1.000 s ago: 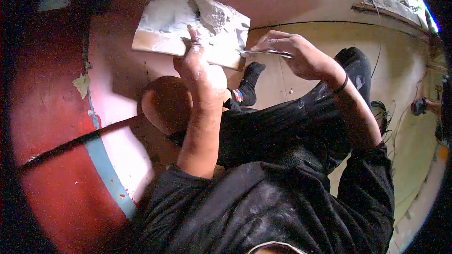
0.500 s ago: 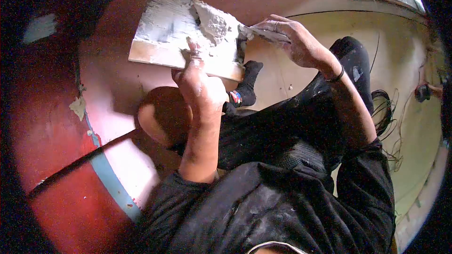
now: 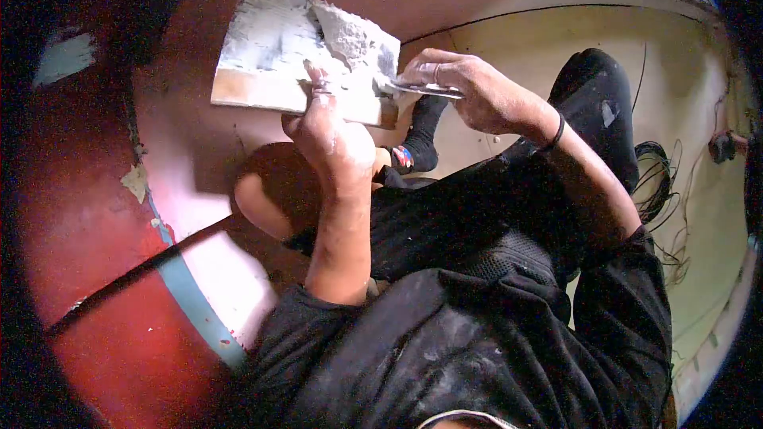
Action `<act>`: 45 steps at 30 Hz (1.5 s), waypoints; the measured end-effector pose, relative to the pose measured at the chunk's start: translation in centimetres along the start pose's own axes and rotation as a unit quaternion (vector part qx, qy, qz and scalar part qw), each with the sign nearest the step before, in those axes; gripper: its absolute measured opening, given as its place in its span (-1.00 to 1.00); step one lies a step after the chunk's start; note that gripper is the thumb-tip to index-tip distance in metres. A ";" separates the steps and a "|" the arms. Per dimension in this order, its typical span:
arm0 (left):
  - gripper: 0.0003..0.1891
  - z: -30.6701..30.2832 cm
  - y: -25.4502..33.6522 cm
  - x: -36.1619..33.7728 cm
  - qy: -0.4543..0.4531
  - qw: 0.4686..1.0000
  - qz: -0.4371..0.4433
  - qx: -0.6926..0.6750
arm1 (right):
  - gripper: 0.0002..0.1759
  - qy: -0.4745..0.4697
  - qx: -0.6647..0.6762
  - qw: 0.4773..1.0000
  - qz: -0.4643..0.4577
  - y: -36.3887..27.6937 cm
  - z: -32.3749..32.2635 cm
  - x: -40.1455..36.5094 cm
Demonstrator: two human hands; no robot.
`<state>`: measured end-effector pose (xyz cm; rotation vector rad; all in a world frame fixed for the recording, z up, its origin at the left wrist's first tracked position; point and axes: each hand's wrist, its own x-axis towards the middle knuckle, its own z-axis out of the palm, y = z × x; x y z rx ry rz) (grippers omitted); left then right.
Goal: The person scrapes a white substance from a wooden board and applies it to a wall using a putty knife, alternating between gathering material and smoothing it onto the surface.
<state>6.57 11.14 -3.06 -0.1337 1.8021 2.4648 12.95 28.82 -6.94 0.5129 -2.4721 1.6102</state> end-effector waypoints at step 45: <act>-0.41 -6.3 6.5 1.1 0.036 0.971 -0.038 -0.235 | -0.41 0.553 -0.594 0.573 0.113 0.6 -7.3 15.9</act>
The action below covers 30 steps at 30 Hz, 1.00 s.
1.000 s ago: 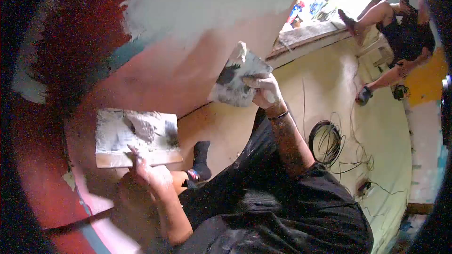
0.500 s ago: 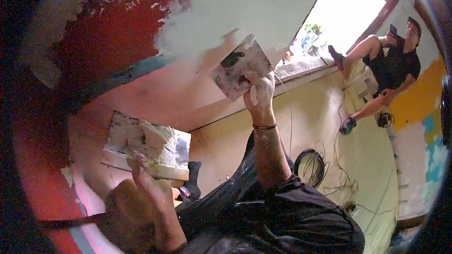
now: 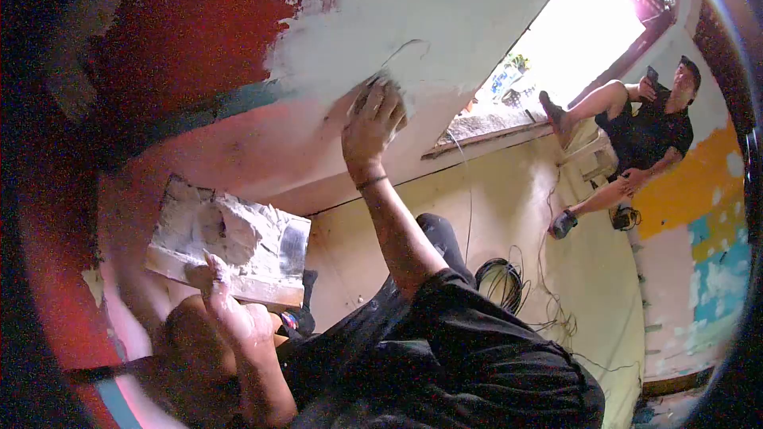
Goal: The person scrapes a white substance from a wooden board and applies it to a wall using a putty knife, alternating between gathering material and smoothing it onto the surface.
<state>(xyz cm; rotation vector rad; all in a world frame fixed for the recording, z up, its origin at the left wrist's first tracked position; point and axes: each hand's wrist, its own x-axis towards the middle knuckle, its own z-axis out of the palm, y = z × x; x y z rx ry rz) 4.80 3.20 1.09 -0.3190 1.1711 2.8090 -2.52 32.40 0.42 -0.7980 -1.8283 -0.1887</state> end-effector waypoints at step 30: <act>-0.45 -1.4 0.4 -0.3 -0.028 0.998 -0.027 0.045 | -0.34 -0.110 0.300 0.945 -0.071 -1.6 -4.2 -1.5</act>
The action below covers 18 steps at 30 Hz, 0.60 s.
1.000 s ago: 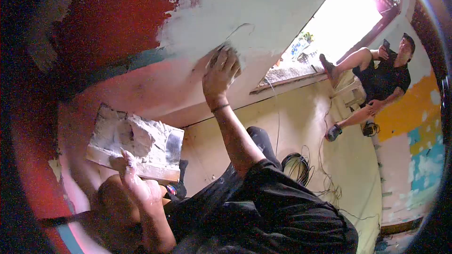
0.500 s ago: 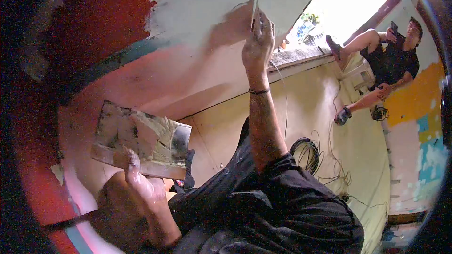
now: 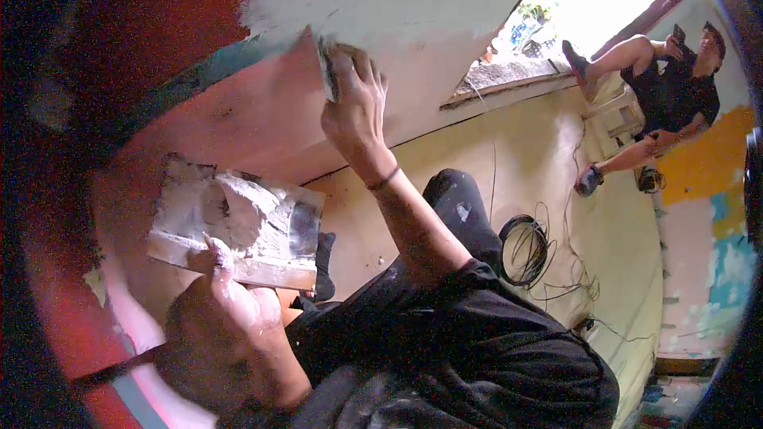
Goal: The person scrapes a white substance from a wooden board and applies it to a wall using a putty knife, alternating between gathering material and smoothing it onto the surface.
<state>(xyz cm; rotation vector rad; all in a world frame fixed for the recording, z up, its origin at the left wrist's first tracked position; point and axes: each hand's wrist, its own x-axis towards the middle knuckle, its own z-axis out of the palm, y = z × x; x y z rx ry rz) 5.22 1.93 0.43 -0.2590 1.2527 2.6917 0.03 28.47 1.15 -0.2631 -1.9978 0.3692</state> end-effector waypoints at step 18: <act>-0.57 -1.1 0.1 0.8 0.018 0.998 -0.014 -0.063 | -0.41 0.198 -0.108 0.973 0.054 -1.6 1.7 5.9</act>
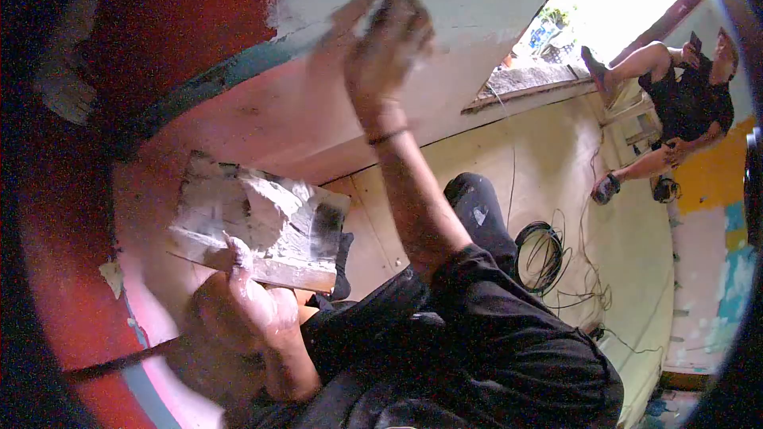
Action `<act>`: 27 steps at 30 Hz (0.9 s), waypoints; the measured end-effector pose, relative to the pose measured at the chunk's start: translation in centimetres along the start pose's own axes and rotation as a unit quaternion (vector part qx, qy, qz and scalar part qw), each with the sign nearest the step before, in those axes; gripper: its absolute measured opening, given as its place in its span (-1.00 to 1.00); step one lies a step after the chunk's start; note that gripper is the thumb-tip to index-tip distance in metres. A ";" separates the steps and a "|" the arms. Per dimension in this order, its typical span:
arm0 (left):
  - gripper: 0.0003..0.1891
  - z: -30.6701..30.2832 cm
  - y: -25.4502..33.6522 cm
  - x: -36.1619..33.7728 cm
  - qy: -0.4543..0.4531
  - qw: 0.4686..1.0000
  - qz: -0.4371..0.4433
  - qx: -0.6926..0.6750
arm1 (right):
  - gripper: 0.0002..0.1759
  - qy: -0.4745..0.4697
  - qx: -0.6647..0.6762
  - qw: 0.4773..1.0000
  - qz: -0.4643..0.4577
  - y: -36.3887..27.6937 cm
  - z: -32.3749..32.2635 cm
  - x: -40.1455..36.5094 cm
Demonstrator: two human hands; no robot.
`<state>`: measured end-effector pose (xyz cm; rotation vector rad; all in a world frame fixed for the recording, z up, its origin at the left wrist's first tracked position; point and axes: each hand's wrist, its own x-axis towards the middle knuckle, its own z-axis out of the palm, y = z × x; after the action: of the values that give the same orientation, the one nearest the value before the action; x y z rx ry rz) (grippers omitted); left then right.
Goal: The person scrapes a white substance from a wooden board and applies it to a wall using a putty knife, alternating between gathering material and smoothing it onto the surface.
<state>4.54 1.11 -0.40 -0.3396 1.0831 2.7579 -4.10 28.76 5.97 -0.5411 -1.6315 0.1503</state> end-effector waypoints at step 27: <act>-0.51 0.3 -0.3 -0.1 0.015 0.993 0.103 0.061 | -0.37 -0.212 0.115 0.968 -0.061 -3.5 -1.4 -6.9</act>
<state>4.68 1.48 -0.36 -0.2687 1.3584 2.8530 -3.35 22.44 1.37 -0.2363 -2.0249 0.3813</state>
